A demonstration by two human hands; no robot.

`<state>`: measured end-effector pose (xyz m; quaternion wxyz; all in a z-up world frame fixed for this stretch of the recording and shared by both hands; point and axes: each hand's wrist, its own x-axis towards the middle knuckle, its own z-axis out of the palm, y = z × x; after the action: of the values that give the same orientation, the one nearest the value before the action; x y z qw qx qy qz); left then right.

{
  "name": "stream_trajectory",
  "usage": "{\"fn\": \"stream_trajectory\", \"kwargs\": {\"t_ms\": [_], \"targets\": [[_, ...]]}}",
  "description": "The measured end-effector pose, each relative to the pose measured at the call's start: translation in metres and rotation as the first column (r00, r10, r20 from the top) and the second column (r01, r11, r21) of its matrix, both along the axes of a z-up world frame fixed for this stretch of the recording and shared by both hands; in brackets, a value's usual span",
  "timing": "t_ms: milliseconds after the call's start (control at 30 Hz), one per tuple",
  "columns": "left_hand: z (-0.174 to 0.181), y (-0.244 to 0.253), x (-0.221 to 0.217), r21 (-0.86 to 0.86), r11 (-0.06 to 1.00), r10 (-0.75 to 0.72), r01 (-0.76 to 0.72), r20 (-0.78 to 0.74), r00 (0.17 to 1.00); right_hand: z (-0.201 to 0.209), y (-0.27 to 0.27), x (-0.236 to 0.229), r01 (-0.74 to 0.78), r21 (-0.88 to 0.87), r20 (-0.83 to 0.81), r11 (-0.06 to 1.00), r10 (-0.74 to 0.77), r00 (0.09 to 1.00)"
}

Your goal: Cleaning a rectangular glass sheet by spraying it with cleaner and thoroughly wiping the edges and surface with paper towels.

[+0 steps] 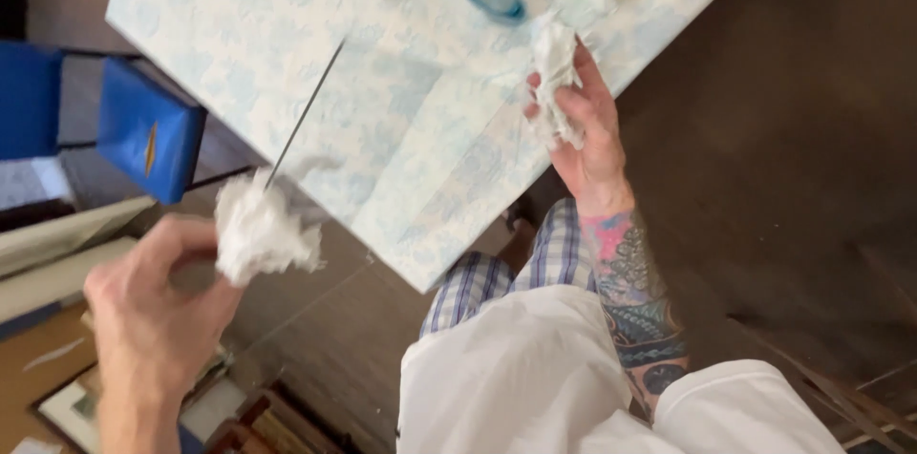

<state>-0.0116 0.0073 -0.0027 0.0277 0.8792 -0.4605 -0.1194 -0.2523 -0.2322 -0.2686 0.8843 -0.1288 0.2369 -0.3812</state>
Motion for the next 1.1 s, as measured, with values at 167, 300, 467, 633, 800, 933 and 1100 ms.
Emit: {"fn": "stream_trajectory", "kwargs": {"t_ms": [167, 300, 467, 633, 800, 933, 1100], "targets": [[0.003, -0.010, -0.002, -0.142, 0.984, -0.124, 0.109, -0.102, 0.987, 0.008, 0.064, 0.026, 0.077, -0.091, -0.135, 0.993, -0.089, 0.987], [-0.001, -0.011, 0.002, -0.163, 0.978, -0.154, 0.134, -0.120, 0.981, 0.040, 0.082, 0.046, 0.117, -0.527, -0.429, 0.841, -0.383, 0.818], [0.004, -0.017, -0.008, -0.202, 0.964, -0.196, 0.176, -0.084, 0.977, 0.044, 0.091, 0.073, 0.126, -0.816, -0.255, 0.564, -0.548, 0.797], [-0.001, -0.013, -0.013, -0.254, 0.948, -0.222, 0.190, -0.105, 0.969, 0.089, 0.084, 0.083, 0.100, -0.890, -0.180, 0.445, -0.545, 0.819], [-0.006, -0.010, -0.018, -0.253, 0.944, -0.223, 0.211, -0.022, 0.975, 0.075, 0.078, 0.108, 0.078, -0.982, -0.061, 0.172, -0.682, 0.728], [-0.007, -0.010, -0.004, -0.280, 0.918, -0.310, 0.279, -0.071, 0.948, 0.080, 0.085, 0.097, -0.077, -0.992, -0.126, 0.100, -0.706, 0.697], [-0.004, -0.011, 0.008, -0.268, 0.899, -0.383, 0.345, -0.105, 0.918, 0.057, 0.100, 0.098, -0.141, -0.980, -0.198, 0.139, -0.695, 0.692]]}}
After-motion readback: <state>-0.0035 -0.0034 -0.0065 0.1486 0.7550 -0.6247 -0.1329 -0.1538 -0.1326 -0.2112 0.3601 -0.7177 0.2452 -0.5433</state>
